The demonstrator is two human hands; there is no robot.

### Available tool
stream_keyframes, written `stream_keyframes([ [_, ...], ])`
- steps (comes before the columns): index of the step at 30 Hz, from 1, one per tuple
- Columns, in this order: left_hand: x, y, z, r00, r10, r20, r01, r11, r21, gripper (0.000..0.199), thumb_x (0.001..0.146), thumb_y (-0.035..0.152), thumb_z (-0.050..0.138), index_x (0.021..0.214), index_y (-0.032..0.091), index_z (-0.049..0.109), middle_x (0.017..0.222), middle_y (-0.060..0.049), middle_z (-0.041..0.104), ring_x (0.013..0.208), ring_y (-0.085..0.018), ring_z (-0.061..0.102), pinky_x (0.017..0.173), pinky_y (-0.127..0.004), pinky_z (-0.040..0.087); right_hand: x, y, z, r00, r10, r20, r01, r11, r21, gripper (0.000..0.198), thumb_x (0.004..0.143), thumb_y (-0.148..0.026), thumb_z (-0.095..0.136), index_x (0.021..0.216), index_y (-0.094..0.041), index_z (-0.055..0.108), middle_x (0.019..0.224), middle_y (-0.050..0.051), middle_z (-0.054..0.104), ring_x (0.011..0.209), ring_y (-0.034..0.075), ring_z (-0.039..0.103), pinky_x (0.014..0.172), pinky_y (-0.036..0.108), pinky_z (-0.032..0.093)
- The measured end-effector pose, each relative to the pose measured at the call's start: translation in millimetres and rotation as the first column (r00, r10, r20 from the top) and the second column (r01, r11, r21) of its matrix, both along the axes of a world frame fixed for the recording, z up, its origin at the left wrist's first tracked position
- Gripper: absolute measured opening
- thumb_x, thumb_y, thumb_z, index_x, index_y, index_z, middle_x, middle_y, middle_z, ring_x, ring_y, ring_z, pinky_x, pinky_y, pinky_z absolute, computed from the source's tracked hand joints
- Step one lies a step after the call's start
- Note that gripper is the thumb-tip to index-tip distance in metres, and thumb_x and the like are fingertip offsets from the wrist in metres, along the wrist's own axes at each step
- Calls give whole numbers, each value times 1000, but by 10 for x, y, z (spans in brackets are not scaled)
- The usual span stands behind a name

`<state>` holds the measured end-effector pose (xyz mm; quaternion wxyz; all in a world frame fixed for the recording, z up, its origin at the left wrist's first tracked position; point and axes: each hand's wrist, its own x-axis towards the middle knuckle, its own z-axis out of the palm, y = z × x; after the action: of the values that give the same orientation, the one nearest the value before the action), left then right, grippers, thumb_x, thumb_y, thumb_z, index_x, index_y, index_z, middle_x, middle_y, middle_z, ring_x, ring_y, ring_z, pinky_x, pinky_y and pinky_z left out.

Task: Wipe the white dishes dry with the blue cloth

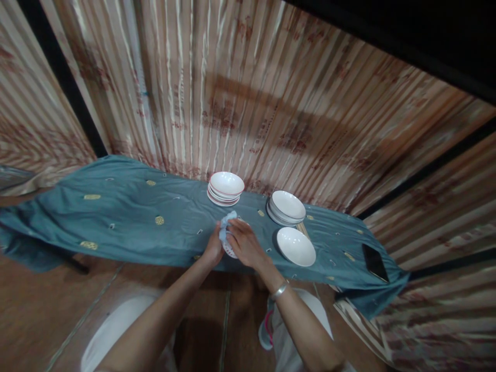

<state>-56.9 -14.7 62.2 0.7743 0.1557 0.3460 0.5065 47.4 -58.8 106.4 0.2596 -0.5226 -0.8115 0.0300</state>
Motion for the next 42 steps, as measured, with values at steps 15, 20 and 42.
stream_keyframes([
  [15, -21, 20, 27, 989, -55, -135, 55, 998, -6, 26, 88, 33, 56, 78, 11, 67, 61, -4, 67, 62, -17, 65, 63, -26, 50, 279, 896, -128, 885, -239, -399, 18, 875, -483, 23, 82, -24, 46, 62, -20, 58, 61, -3, 55, 67, 14, 51, 70, 25, 42],
  [20, -39, 19, 18, 995, -70, -78, 72, 997, 31, 21, 90, 24, 54, 84, 11, 69, 72, -6, 72, 63, -14, 64, 63, -23, 49, 511, 948, -366, 759, -377, -531, 53, 849, -526, 24, 77, -33, 49, 57, -19, 53, 53, -5, 48, 56, 13, 44, 57, 25, 38],
  [42, -41, -16, 328, 998, 22, 57, -14, 990, -137, 25, 96, 18, 38, 94, 16, 62, 65, -1, 67, 57, -11, 63, 54, -18, 53, -34, -421, -872, 661, -460, -593, 523, 849, -75, 44, 94, -28, 32, 129, -14, 56, 129, 16, 60, 122, 25, 55, 102, 44, 44],
])
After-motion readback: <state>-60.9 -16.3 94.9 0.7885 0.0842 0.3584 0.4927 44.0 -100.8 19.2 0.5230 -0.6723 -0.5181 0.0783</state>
